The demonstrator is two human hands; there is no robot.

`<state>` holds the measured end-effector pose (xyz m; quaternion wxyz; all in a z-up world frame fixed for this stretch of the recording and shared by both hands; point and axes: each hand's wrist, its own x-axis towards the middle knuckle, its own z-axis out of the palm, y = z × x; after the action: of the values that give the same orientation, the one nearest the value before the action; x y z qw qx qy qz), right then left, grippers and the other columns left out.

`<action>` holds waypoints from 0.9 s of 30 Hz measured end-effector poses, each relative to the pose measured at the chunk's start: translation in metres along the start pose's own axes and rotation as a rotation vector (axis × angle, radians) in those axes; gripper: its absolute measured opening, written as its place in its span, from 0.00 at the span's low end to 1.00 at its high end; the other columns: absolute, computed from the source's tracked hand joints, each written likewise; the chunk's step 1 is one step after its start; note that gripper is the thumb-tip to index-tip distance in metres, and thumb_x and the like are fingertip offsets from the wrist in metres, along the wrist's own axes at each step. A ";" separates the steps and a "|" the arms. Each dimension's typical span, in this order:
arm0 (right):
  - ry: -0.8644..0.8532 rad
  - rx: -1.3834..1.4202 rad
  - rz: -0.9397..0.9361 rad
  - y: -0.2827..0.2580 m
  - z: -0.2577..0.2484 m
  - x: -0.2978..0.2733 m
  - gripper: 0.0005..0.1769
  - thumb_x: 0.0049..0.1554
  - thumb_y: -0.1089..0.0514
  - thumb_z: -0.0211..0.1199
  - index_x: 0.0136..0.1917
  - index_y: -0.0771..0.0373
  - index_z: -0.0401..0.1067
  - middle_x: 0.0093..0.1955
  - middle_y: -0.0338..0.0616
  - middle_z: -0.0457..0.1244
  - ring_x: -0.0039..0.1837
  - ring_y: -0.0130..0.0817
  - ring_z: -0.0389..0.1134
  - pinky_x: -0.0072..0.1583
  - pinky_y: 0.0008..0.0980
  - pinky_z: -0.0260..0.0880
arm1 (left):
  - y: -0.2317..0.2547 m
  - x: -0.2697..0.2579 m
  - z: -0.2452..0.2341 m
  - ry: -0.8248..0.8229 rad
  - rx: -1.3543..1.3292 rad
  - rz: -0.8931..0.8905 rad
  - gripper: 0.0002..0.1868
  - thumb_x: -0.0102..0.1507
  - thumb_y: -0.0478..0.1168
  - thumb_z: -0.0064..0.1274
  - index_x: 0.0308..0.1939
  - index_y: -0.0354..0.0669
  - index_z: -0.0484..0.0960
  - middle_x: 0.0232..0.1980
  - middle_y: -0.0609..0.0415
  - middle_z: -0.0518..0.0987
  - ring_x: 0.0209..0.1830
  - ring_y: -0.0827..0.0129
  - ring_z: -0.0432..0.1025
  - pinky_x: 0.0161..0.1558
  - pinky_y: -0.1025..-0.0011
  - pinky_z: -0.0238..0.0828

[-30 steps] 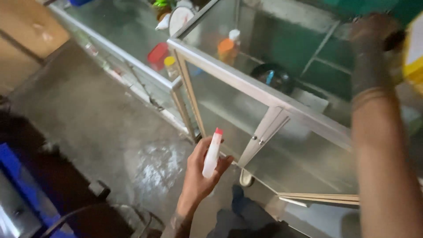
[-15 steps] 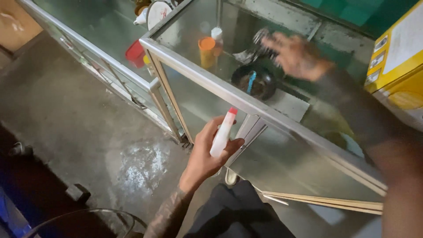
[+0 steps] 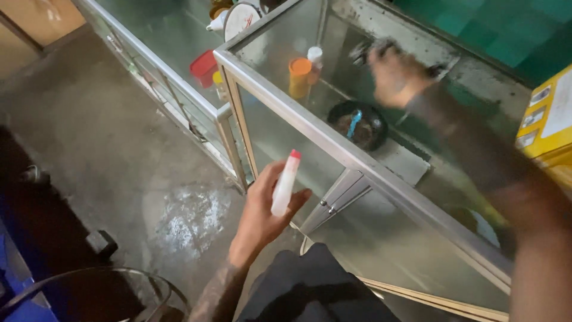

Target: The person cleans a glass display cabinet and a nearby countertop. They spray a cleaning solution onto the glass and wipe it with a patterned cloth, then switch to a pink cloth to wipe the countertop surface.

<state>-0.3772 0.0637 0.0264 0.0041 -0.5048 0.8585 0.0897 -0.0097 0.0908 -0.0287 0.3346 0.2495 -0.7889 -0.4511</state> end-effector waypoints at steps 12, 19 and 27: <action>-0.118 0.850 0.200 0.020 -0.015 0.096 0.37 0.60 0.24 0.45 0.71 0.47 0.62 0.67 0.46 0.62 0.65 0.42 0.64 0.63 0.48 0.58 | 0.011 0.003 0.002 0.001 -0.076 -0.007 0.25 0.63 0.51 0.59 0.58 0.43 0.75 0.47 0.52 0.77 0.38 0.62 0.71 0.38 0.68 0.65; 0.125 -0.034 -0.056 0.044 0.015 0.192 0.35 0.64 0.59 0.56 0.82 0.62 0.51 0.71 0.72 0.56 0.67 0.72 0.58 0.59 0.65 0.69 | 0.001 -0.010 -0.015 0.143 -0.106 -0.186 0.27 0.62 0.52 0.59 0.62 0.46 0.76 0.40 0.56 0.76 0.30 0.71 0.69 0.32 0.73 0.63; -0.225 -0.115 -0.354 -0.094 -0.063 0.049 0.38 0.64 0.52 0.50 0.83 0.53 0.42 0.75 0.60 0.52 0.72 0.60 0.59 0.70 0.59 0.61 | 0.005 0.018 -0.007 0.163 -0.119 -0.202 0.29 0.62 0.54 0.58 0.63 0.47 0.74 0.49 0.53 0.79 0.34 0.68 0.79 0.37 0.72 0.70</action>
<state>-0.3141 -0.0331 0.0697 0.0867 -0.6339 0.7441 0.1920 -0.0169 0.0767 -0.0167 0.3649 0.3431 -0.7017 -0.5067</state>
